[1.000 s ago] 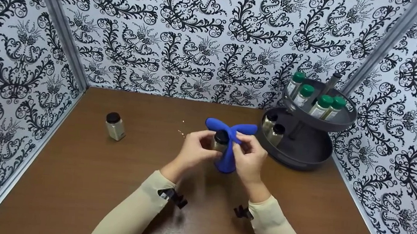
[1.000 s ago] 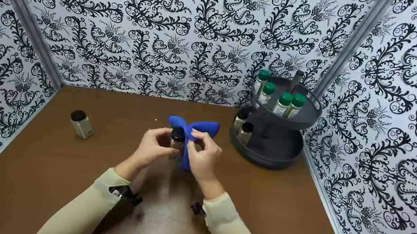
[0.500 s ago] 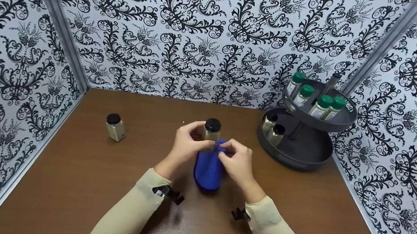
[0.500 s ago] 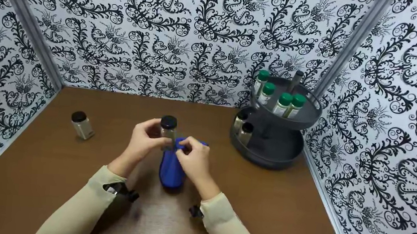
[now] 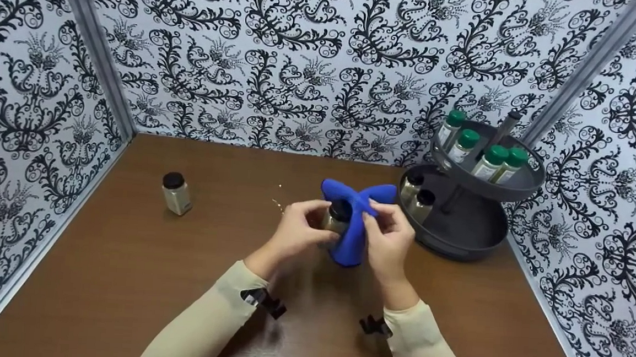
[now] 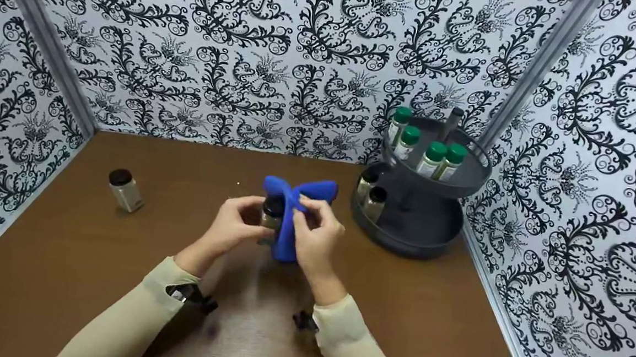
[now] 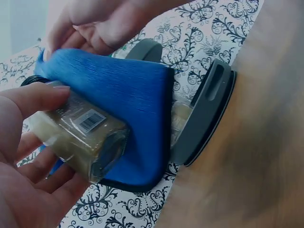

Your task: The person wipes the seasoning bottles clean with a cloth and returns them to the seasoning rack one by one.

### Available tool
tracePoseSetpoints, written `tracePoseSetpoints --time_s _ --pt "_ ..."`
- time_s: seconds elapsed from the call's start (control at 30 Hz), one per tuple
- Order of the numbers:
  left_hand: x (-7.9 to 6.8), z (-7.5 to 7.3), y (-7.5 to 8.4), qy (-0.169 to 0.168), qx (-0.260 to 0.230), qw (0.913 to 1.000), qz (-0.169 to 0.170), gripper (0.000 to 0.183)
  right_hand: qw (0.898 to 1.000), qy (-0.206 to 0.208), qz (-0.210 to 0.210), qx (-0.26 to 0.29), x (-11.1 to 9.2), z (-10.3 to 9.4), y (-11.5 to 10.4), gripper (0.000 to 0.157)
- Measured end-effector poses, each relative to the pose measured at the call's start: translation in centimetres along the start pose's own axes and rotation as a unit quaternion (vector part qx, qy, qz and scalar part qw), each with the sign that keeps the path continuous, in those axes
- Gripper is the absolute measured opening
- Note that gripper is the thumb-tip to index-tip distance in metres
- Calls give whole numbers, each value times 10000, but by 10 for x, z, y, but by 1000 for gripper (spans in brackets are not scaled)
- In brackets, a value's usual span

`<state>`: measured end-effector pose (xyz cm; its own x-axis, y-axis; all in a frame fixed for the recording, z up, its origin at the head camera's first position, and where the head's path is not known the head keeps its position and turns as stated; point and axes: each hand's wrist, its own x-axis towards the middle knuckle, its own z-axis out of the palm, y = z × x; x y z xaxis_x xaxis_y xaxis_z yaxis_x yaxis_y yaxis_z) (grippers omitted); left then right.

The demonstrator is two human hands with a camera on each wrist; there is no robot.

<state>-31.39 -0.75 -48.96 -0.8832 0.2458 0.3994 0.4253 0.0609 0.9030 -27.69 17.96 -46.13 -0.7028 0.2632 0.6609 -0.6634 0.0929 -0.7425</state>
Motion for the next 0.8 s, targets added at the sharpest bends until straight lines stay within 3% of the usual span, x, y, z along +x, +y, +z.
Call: tracePoseSetpoints --time_s 0.1,0.27,0.4,0.57,0.67,0.8 --pt "0 2 -1 3 62 10000 -5 54 9998 -72 -149 -106 -2 0 1 12" --pt "0 2 1 269 -317 9991 30 52 9963 -295 -162 -795 -7 4 5 15" --pt "0 0 3 508 -700 9963 18 51 9875 -586 283 -1434 -11 7 11 16" --pt "1 -6 6 874 -806 9929 1 49 9655 -1249 909 -2097 -13 9 20 15" --pt "1 -6 7 1007 -734 9922 11 49 9598 -1420 1054 -2179 -11 8 21 15" --pt "-2 -3 7 1012 -728 9922 -15 51 9680 -1311 1170 -1792 -9 7 19 16"
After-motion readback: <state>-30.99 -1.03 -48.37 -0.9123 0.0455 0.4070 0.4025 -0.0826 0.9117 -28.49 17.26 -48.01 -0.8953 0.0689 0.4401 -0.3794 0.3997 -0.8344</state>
